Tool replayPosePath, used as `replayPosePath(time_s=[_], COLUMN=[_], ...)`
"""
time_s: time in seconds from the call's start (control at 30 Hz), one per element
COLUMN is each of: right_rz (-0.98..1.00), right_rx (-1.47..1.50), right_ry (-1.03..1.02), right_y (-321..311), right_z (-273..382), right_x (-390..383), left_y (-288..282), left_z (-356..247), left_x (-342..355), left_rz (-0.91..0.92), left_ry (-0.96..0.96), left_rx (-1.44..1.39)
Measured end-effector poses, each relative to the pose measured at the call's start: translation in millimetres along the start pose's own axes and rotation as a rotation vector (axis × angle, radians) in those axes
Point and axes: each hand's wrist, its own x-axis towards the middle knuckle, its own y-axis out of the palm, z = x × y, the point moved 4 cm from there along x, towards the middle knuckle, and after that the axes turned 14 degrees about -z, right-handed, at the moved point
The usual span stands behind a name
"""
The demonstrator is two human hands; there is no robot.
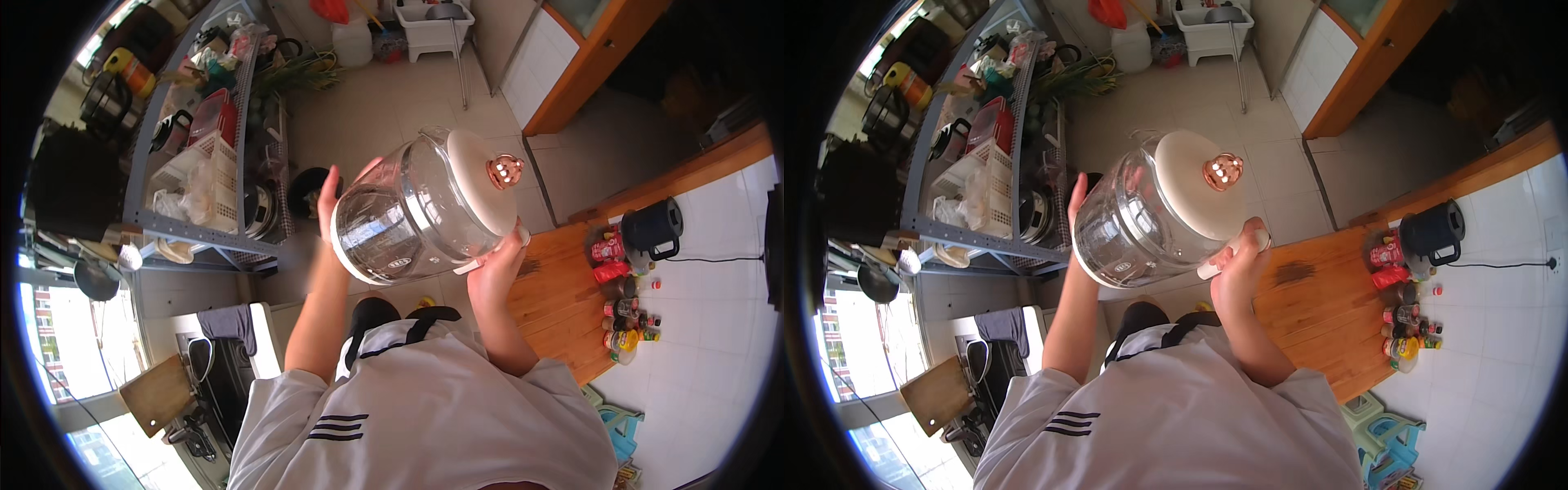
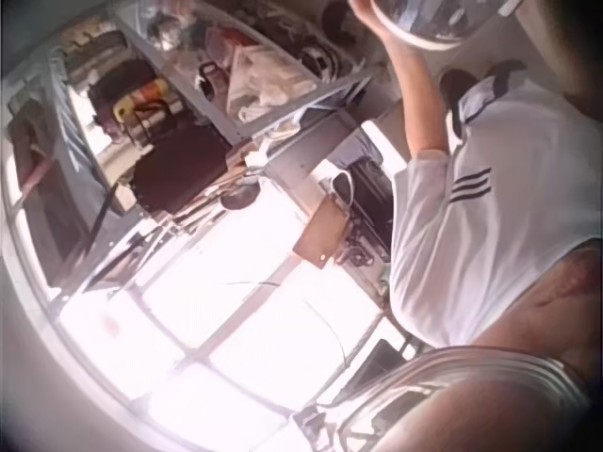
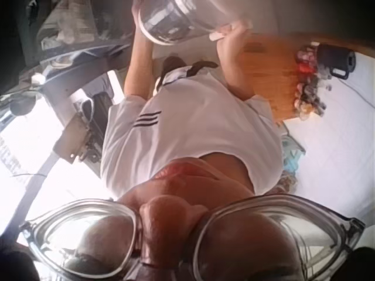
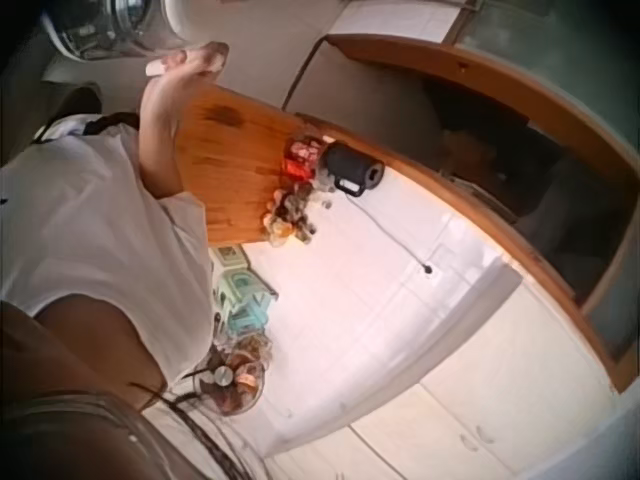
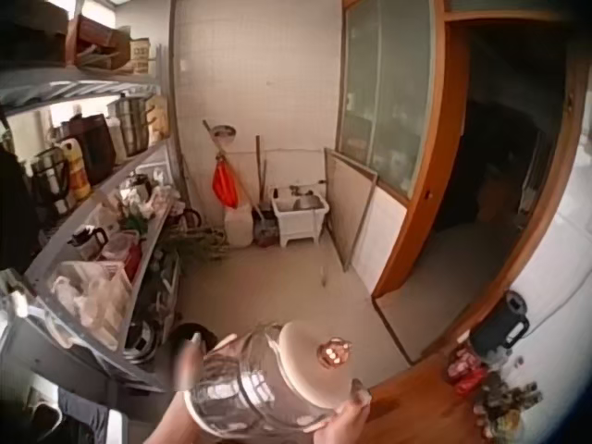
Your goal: The person rinses a glass kettle under a faucet, wipes its lid and inner rim with a cloth, and then carries the kettle to another room where they empty a tissue box.
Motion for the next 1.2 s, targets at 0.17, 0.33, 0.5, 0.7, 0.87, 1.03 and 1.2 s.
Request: replayPosePath(time_s=[0.17, 0.33, 0.5, 0.7, 0.87, 1.03, 1.2], right_rz=[-0.133, -0.120, -0.384, -0.408, -0.550, -0.691, -0.835], right_rx=[0.026, 0.015, 0.046, 0.023, 0.045, -0.038, -0.040], right_ry=[-0.178, -0.153, -0.352, -0.569, -0.671, -0.836, -0.903], right_y=[24.9, 91.0, 130.7, 148.5, 134.4, 93.8, 53.9], right_z=[17.2, 7.5, 37.6, 47.7, 69.7, 97.1, 151.6], right_x=[77.1, 133.0, 194.3, 245.8, 273.8, 319.6, 388.4], left_y=[77.7, -148.0, -110.6, -121.9, -112.2, -136.8, -121.4], left_z=[-122.1, -360.1, -277.0, -191.1, -110.6, -24.6, 79.4], left_x=[46.4, 100.4, 283.6, 430.3, 519.6, 578.4, 644.0], left_rz=[0.500, -0.414, -0.673, 0.048, 0.198, 0.765, 1.099], left_ry=[0.263, 0.347, 0.305, -0.058, -0.101, -0.268, -0.291], left_rx=[0.437, 1.488, 2.126, 2.965, 2.458, 2.753, 2.699])
